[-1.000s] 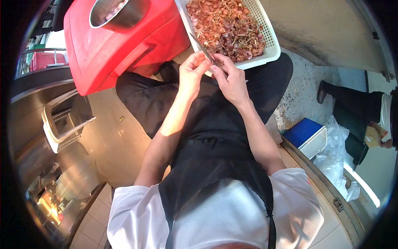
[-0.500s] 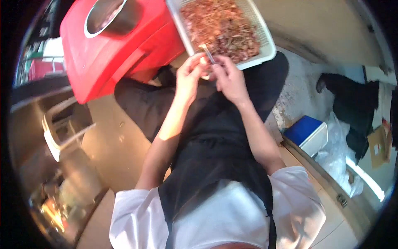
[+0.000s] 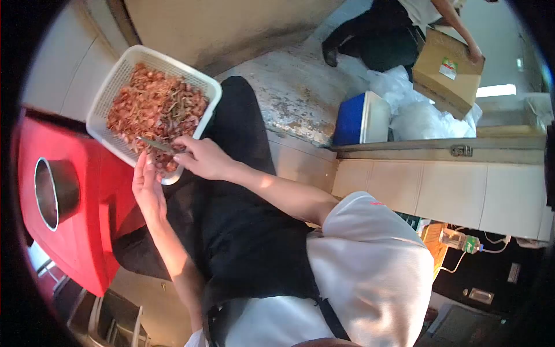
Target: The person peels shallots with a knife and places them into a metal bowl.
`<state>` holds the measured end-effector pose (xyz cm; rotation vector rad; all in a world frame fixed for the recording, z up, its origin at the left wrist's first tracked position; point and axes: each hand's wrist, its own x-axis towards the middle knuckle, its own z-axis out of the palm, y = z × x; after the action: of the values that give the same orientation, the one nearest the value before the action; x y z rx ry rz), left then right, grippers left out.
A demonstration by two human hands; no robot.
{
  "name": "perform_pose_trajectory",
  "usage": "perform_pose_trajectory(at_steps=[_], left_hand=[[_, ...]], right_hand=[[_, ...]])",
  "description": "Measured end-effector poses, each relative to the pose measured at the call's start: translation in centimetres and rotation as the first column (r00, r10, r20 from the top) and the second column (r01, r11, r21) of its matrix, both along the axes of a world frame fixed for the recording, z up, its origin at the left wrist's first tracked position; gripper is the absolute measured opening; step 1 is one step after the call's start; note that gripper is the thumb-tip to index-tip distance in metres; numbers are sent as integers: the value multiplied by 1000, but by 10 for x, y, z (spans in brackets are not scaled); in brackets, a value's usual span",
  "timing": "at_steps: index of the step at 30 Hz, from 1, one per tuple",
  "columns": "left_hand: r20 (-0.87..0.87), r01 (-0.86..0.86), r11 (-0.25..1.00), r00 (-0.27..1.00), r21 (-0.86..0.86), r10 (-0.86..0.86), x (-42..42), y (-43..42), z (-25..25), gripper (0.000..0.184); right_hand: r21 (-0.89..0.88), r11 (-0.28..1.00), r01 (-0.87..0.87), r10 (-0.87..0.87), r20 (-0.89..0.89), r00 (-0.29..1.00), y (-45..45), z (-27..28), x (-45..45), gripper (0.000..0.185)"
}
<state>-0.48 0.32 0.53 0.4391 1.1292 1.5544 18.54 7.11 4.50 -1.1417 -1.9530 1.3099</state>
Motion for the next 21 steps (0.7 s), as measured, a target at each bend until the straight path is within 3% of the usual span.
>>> perform_pose_trajectory(at_steps=[1, 3, 4, 5, 7, 9, 10, 17, 21], left_hand=[[-42, -74, 995, 997, -73, 71, 13, 1, 24, 39], [-59, -28, 995, 998, -91, 22, 7, -5, 17, 40], [-91, -94, 992, 992, -87, 86, 13, -5, 24, 36], [-108, -65, 994, 993, -87, 55, 15, -7, 38, 35], [25, -11, 1000, 1000, 12, 11, 10, -16, 24, 33], [156, 42, 995, 986, 88, -55, 13, -21, 23, 32], [181, 55, 993, 981, 104, -74, 10, -22, 27, 32], [174, 37, 989, 983, 143, -62, 10, -28, 30, 27], [187, 29, 990, 981, 140, -55, 11, -31, 28, 27]], right_hand=[[15, 1000, 8, -8, 18, 1000, -3, 1, 1, 35], [69, 997, -31, 30, 15, 999, -7, -1, 4, 34], [-48, 997, -56, 61, 86, 994, -8, 17, 4, 35], [-26, 999, -41, 43, 57, 997, -11, 10, 1, 36], [-126, 990, -57, 45, -90, 995, -14, 19, -5, 38], [-154, 981, -118, 117, -12, 993, -15, 21, -6, 40], [-54, 991, -126, 120, -91, 989, -17, 20, -15, 41], [-25, 979, -204, 203, -39, 978, -20, 33, -22, 40], [-34, 978, -206, 202, -97, 975, -21, 30, -22, 39]])
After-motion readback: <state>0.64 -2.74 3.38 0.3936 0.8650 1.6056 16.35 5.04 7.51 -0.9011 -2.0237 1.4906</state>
